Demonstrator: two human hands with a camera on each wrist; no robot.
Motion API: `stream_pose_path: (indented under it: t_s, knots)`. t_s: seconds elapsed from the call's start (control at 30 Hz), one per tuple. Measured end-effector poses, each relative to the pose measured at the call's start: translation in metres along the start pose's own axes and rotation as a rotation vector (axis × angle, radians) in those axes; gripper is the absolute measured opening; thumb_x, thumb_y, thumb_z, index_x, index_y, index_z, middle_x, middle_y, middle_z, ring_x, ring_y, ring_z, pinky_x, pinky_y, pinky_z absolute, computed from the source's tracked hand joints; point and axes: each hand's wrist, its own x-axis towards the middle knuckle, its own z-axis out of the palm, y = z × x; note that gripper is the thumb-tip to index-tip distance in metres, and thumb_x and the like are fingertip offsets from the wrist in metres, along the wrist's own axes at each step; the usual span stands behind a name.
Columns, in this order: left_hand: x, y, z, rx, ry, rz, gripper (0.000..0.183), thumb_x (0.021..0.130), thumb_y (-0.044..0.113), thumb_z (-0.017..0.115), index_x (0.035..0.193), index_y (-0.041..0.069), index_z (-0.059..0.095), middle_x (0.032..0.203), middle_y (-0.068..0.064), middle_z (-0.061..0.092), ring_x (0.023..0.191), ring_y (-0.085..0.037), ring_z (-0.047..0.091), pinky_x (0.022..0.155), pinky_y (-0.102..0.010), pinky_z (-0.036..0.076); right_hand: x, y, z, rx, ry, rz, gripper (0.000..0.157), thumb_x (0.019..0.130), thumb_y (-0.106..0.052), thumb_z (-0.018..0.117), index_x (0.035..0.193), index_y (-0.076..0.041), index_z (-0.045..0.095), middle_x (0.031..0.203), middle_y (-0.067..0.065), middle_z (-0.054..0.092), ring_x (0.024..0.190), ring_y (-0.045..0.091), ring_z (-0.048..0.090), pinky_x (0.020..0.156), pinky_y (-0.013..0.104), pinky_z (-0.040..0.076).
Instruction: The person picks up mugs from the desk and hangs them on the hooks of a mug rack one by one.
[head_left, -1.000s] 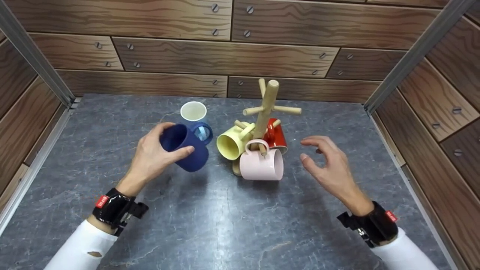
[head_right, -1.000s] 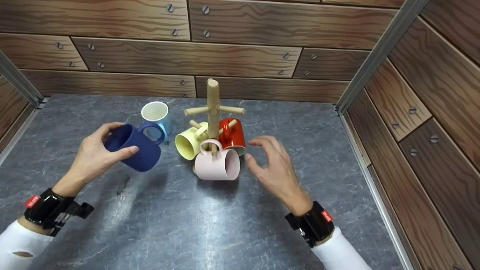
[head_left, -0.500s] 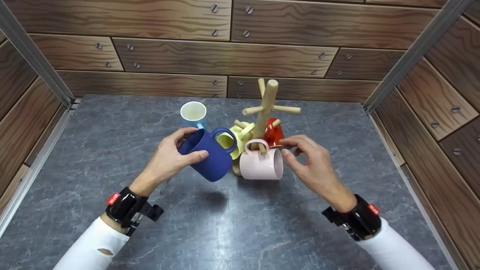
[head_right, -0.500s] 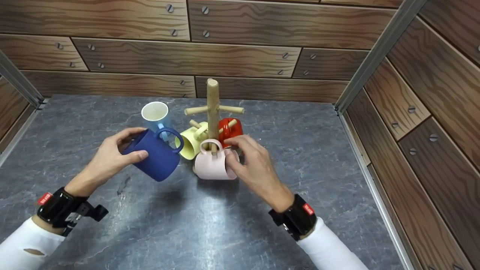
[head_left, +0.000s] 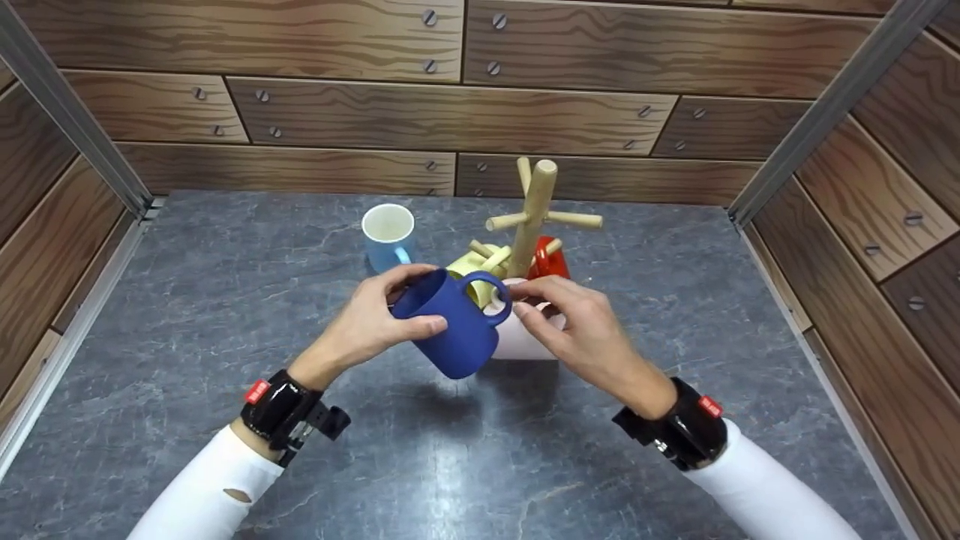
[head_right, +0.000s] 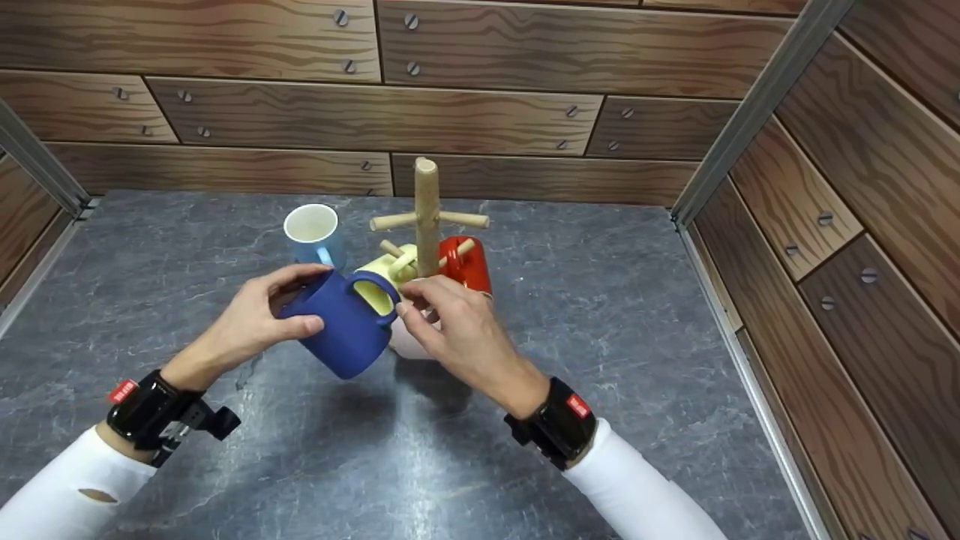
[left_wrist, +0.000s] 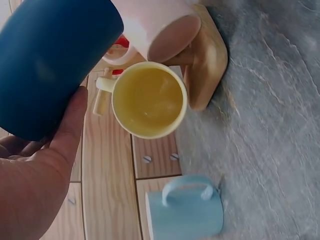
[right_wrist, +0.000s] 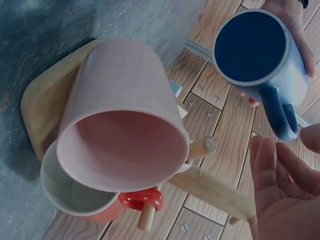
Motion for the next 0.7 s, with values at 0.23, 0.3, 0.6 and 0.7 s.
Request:
stream_pose_path:
  t_s: [0.23,0.3,0.6,0.7]
  knots:
    - [0.004,0.002,0.003,-0.026,-0.016,0.017,0.078,0.081,0.037,0.084,0.148,0.011,0.054,0.143,-0.008,0.060,0.127,-0.025,0.061,0.101,-0.045,0.054,0.005,-0.001,0.005,0.041,0.000,0.085,0.023,0.100,-0.014,0.070,0.119,-0.002,0.074,0.105,0.002,0.075,0.089,0.012,0.071,0.073,0.027,0.061]
    - [0.005,0.002,0.003,-0.051,-0.022,0.021,0.079,0.082,0.036,0.084,0.150,0.011,0.053,0.143,-0.009,0.058,0.126,-0.027,0.061,0.100,-0.045,0.055,0.006,-0.002,0.005,0.075,0.009,0.112,0.022,0.099,-0.015,0.071,0.117,-0.002,0.075,0.103,0.001,0.076,0.087,0.012,0.072,0.072,0.027,0.061]
    - [0.008,0.002,0.002,-0.203,0.037,0.029,0.085,0.078,0.035,0.087,0.150,0.007,0.050,0.137,-0.017,0.053,0.118,-0.034,0.065,0.092,-0.045,0.059,0.012,-0.010,0.001,0.127,0.047,0.122,0.018,0.098,-0.012,0.073,0.112,0.000,0.075,0.099,0.001,0.076,0.083,0.012,0.072,0.070,0.032,0.063]
    - [0.011,0.003,0.003,-0.264,0.081,0.045,0.099,0.071,0.053,0.092,0.146,0.005,0.052,0.132,-0.018,0.056,0.114,-0.033,0.066,0.092,-0.043,0.059,0.016,-0.012,-0.001,0.126,0.072,0.097,0.019,0.097,-0.010,0.074,0.112,0.001,0.075,0.099,0.003,0.076,0.081,0.013,0.073,0.069,0.028,0.062]
